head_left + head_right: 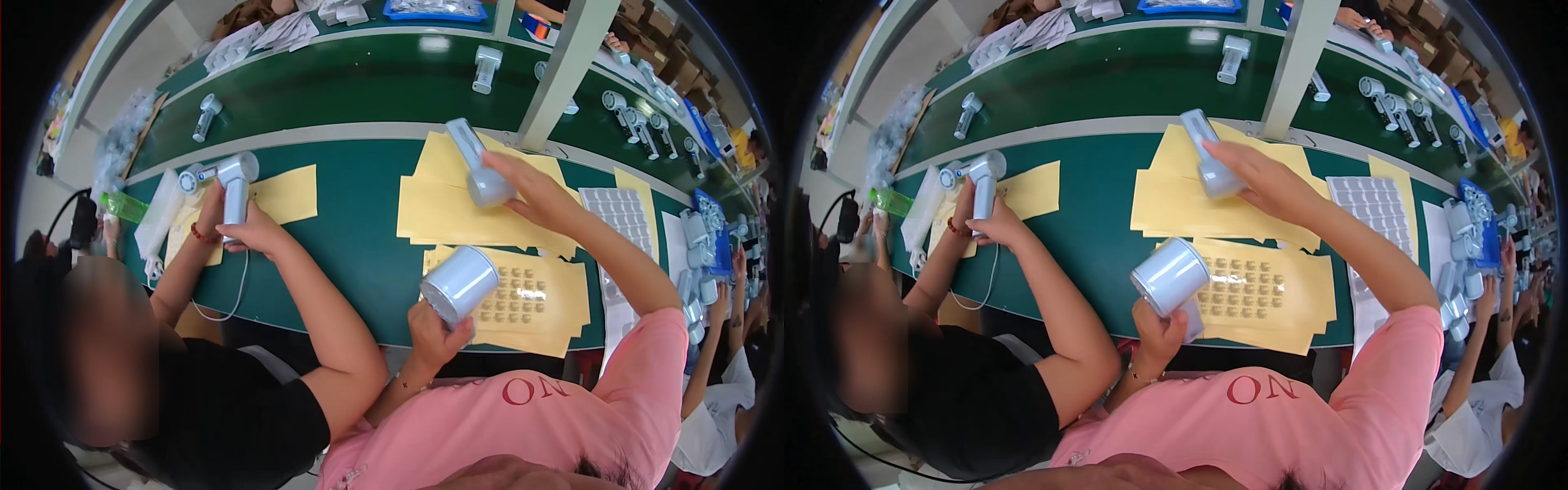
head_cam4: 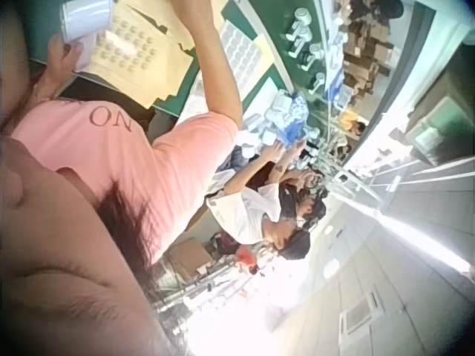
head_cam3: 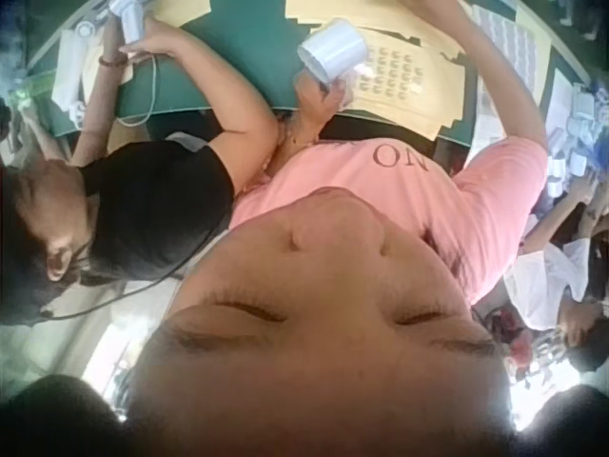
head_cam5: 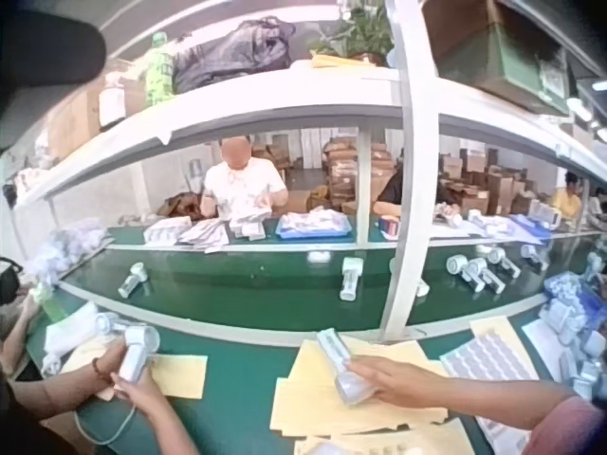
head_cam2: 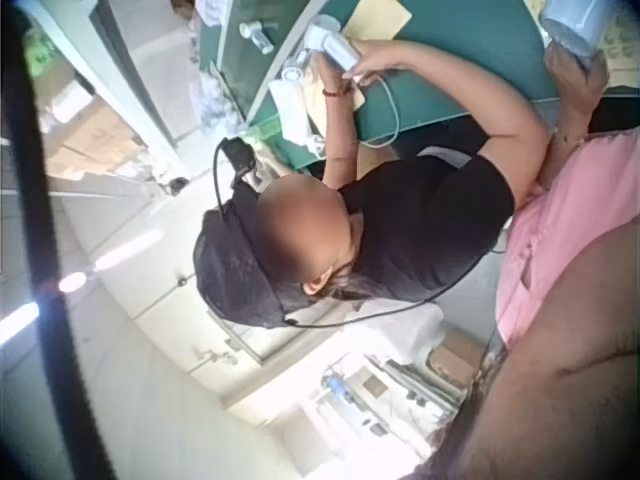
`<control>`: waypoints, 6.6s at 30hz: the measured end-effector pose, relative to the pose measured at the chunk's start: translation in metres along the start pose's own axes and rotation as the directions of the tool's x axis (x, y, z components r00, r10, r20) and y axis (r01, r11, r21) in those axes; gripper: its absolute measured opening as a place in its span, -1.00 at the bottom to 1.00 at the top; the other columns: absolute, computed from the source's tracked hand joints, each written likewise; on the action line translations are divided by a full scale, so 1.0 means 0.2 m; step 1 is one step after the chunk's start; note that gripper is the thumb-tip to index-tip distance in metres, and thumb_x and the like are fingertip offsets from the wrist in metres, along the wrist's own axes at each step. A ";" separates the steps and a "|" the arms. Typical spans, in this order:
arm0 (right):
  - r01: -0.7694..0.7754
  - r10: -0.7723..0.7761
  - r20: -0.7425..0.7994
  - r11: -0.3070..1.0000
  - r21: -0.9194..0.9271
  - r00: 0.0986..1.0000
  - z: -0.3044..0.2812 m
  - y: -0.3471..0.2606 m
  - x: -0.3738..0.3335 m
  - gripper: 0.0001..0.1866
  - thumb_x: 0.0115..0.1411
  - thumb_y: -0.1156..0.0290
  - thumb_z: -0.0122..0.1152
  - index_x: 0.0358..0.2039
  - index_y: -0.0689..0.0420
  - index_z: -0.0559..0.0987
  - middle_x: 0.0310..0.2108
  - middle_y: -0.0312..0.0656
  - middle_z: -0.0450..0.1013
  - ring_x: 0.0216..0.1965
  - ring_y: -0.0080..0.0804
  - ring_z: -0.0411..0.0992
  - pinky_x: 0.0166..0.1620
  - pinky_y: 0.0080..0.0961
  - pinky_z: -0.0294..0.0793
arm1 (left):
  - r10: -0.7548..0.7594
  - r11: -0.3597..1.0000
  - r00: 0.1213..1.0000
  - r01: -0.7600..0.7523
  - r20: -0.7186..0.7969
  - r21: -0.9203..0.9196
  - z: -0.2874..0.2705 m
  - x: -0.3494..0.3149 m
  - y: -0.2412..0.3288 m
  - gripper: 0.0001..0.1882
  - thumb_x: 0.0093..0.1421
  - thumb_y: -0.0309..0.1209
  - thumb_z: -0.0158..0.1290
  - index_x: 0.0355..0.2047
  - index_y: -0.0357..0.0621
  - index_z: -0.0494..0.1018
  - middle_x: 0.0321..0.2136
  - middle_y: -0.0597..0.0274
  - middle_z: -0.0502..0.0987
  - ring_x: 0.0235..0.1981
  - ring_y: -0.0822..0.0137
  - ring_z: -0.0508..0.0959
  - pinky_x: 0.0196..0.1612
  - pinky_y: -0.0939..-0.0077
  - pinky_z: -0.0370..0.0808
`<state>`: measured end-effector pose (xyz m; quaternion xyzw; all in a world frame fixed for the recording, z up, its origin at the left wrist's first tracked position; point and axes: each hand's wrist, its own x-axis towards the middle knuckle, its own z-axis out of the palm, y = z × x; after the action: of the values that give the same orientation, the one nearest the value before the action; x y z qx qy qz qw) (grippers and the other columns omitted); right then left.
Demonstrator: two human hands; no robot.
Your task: Apply product specification labels and logo stickers to handheld portable fans at an assembly line.
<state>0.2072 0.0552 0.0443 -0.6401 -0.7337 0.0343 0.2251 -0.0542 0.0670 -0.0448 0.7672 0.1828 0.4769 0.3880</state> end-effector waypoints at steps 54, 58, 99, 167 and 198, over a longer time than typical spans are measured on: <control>-0.306 0.825 -0.384 0.524 0.795 0.415 -0.03 -0.74 -1.14 -0.96 0.07 0.65 0.12 -0.43 0.30 0.46 -0.43 -0.24 0.36 -0.48 -0.57 0.36 -0.37 -0.67 0.38 | -0.489 0.044 0.646 0.690 0.587 -0.722 0.19 0.22 0.33 -0.45 0.22 0.06 -0.26 -0.17 -0.24 0.32 -0.56 0.15 0.44 -0.66 0.36 0.47 -0.58 0.57 0.44; -0.289 0.857 -0.228 0.389 0.875 0.463 0.00 -0.74 -1.18 -0.97 0.08 0.63 0.10 -0.43 0.30 0.46 -0.45 -0.25 0.36 -0.49 -0.59 0.35 -0.39 -0.69 0.37 | -0.469 0.204 0.676 0.709 0.568 -0.675 0.21 0.21 0.37 -0.43 0.23 0.07 -0.28 -0.16 -0.26 0.31 -0.56 0.15 0.44 -0.65 0.41 0.45 -0.58 0.60 0.41; -0.632 0.739 -0.055 0.610 0.479 0.671 0.13 -0.48 -0.78 -0.91 0.00 0.53 0.20 -0.48 0.26 0.50 -0.53 -0.31 0.37 -0.53 -0.64 0.27 -0.43 -0.73 0.28 | -0.586 0.640 0.749 0.662 0.309 -0.390 0.12 0.07 0.35 -0.53 0.25 -0.03 -0.21 -0.17 -0.25 0.24 -0.51 0.08 0.46 -0.63 0.42 0.45 -0.58 0.63 0.40; -0.024 0.743 -0.454 0.533 0.846 0.493 -0.28 -0.28 -1.73 -0.71 0.13 0.54 0.09 -0.11 0.23 0.35 -0.54 -0.29 0.28 -0.62 -0.64 0.14 -0.47 -0.68 0.22 | -0.470 0.302 0.728 0.665 0.500 -0.683 0.14 0.20 0.33 -0.48 0.24 -0.11 -0.16 -0.01 -0.34 0.23 -0.46 0.26 0.41 -0.41 0.49 0.37 -0.34 0.66 0.31; -0.131 0.658 -0.104 0.297 0.946 0.745 0.05 -0.95 -0.65 -0.85 0.04 0.69 0.14 -0.32 0.40 0.48 -0.39 -0.12 0.45 -0.43 -0.46 0.49 -0.34 -0.66 0.53 | -0.496 -0.152 0.609 0.641 0.619 -0.752 0.08 0.15 0.33 -0.60 0.20 -0.28 -0.08 -0.03 -0.28 0.24 -0.21 0.01 0.45 -0.21 0.20 0.50 -0.21 0.32 0.50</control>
<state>0.0388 -0.1002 0.0624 -0.5677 -0.3237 0.3180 0.6869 -0.0326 0.0386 0.0189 0.2049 0.1367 0.2074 0.9468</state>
